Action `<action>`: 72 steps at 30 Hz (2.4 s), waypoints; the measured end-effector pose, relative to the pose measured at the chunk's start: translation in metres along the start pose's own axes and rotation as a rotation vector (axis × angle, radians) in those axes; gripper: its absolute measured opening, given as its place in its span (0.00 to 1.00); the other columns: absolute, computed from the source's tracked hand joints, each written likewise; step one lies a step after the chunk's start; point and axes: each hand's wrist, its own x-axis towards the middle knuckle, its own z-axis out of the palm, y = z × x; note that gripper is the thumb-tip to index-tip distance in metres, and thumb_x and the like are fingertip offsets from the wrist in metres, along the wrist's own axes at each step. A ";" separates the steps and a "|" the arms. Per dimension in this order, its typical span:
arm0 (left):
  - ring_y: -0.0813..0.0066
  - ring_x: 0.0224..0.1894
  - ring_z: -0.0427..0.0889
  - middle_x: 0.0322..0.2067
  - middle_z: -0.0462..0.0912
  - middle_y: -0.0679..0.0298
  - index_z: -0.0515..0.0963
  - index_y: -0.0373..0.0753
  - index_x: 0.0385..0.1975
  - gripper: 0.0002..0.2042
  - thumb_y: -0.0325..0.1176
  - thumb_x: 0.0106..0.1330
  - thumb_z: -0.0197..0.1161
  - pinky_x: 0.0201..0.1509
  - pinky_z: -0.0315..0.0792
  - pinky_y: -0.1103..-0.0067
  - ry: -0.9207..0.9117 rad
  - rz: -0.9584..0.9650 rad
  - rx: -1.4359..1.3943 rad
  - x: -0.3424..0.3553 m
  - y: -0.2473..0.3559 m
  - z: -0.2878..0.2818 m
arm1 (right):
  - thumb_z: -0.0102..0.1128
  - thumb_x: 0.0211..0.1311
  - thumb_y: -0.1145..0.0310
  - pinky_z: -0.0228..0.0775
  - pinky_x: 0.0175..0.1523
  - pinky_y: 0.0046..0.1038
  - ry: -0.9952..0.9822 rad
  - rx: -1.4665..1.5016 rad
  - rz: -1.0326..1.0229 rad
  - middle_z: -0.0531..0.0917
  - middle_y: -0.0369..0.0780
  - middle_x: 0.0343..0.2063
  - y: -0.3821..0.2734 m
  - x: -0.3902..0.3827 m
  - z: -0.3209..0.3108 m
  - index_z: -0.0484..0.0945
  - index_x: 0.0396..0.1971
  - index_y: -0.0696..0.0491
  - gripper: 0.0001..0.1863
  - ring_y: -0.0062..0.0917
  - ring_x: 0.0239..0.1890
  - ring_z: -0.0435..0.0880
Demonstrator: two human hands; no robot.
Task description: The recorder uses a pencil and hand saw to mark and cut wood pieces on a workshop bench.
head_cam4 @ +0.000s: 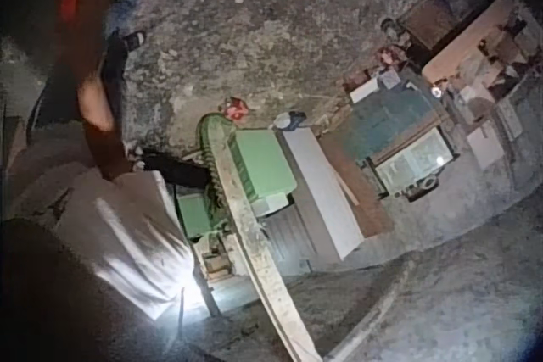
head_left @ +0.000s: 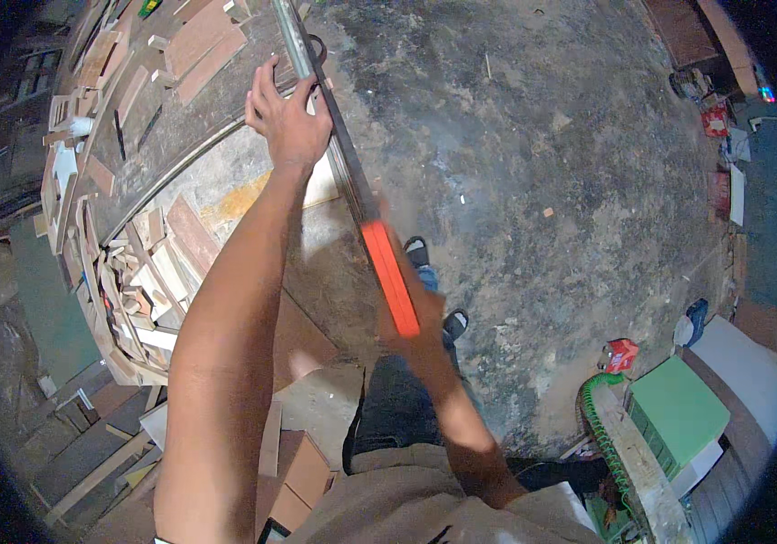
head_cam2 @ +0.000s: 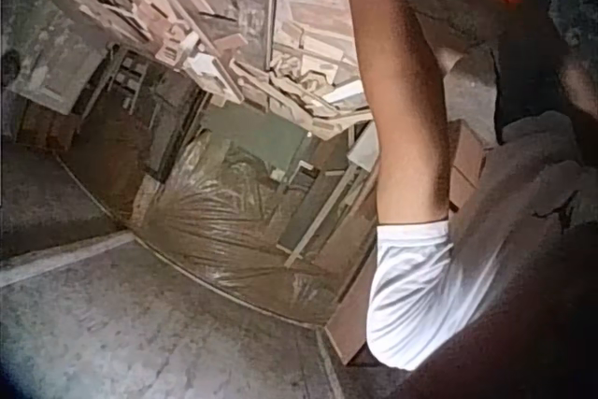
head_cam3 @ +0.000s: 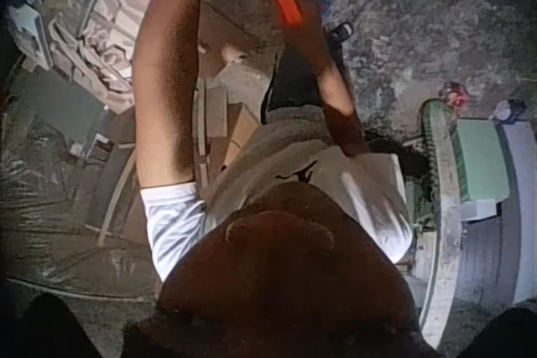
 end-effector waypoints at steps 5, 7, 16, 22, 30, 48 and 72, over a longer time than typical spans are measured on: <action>0.52 0.78 0.49 0.72 0.59 0.56 0.87 0.49 0.44 0.12 0.42 0.66 0.64 0.78 0.38 0.52 0.003 0.015 0.003 0.002 -0.007 0.001 | 0.54 0.56 0.81 0.78 0.33 0.31 0.053 0.036 -0.044 0.80 0.47 0.62 -0.015 -0.016 -0.009 0.70 0.69 0.55 0.36 0.38 0.33 0.89; 0.52 0.78 0.49 0.72 0.59 0.56 0.87 0.48 0.43 0.11 0.41 0.66 0.64 0.78 0.38 0.52 -0.002 0.016 -0.018 0.002 0.000 0.002 | 0.55 0.56 0.81 0.79 0.34 0.30 0.108 0.057 -0.105 0.80 0.48 0.62 -0.002 0.030 0.007 0.70 0.70 0.54 0.36 0.40 0.34 0.89; 0.53 0.78 0.49 0.72 0.59 0.55 0.88 0.48 0.43 0.11 0.41 0.66 0.64 0.77 0.39 0.52 0.015 0.024 0.007 0.001 -0.004 0.004 | 0.63 0.52 0.76 0.80 0.48 0.39 0.017 0.015 -0.052 0.78 0.49 0.63 0.004 0.006 -0.001 0.63 0.75 0.49 0.44 0.47 0.45 0.86; 0.52 0.77 0.50 0.72 0.58 0.55 0.88 0.47 0.44 0.11 0.41 0.66 0.64 0.77 0.38 0.52 0.026 0.022 -0.005 0.000 0.003 0.006 | 0.63 0.52 0.79 0.81 0.46 0.37 -0.038 -0.021 0.066 0.79 0.47 0.63 -0.006 -0.028 -0.009 0.64 0.73 0.53 0.43 0.47 0.45 0.87; 0.51 0.77 0.50 0.71 0.59 0.54 0.86 0.46 0.45 0.12 0.40 0.66 0.63 0.76 0.39 0.52 0.043 0.080 0.068 0.002 -0.004 0.007 | 0.62 0.51 0.81 0.82 0.40 0.30 -0.012 0.007 0.012 0.75 0.46 0.67 -0.017 -0.012 -0.018 0.64 0.73 0.56 0.43 0.40 0.39 0.88; 0.51 0.76 0.50 0.72 0.59 0.54 0.87 0.49 0.44 0.11 0.41 0.67 0.62 0.76 0.38 0.50 0.033 0.069 0.050 0.002 -0.003 0.008 | 0.58 0.58 0.79 0.75 0.32 0.25 -0.024 -0.060 0.070 0.80 0.45 0.63 -0.050 -0.002 -0.036 0.73 0.66 0.57 0.32 0.34 0.34 0.90; 0.50 0.77 0.50 0.72 0.59 0.53 0.87 0.46 0.46 0.13 0.41 0.67 0.62 0.76 0.40 0.50 0.019 0.051 0.028 0.003 0.003 0.007 | 0.58 0.55 0.79 0.76 0.32 0.29 -0.097 -0.008 0.146 0.80 0.46 0.63 -0.029 -0.021 -0.041 0.70 0.69 0.57 0.36 0.35 0.33 0.89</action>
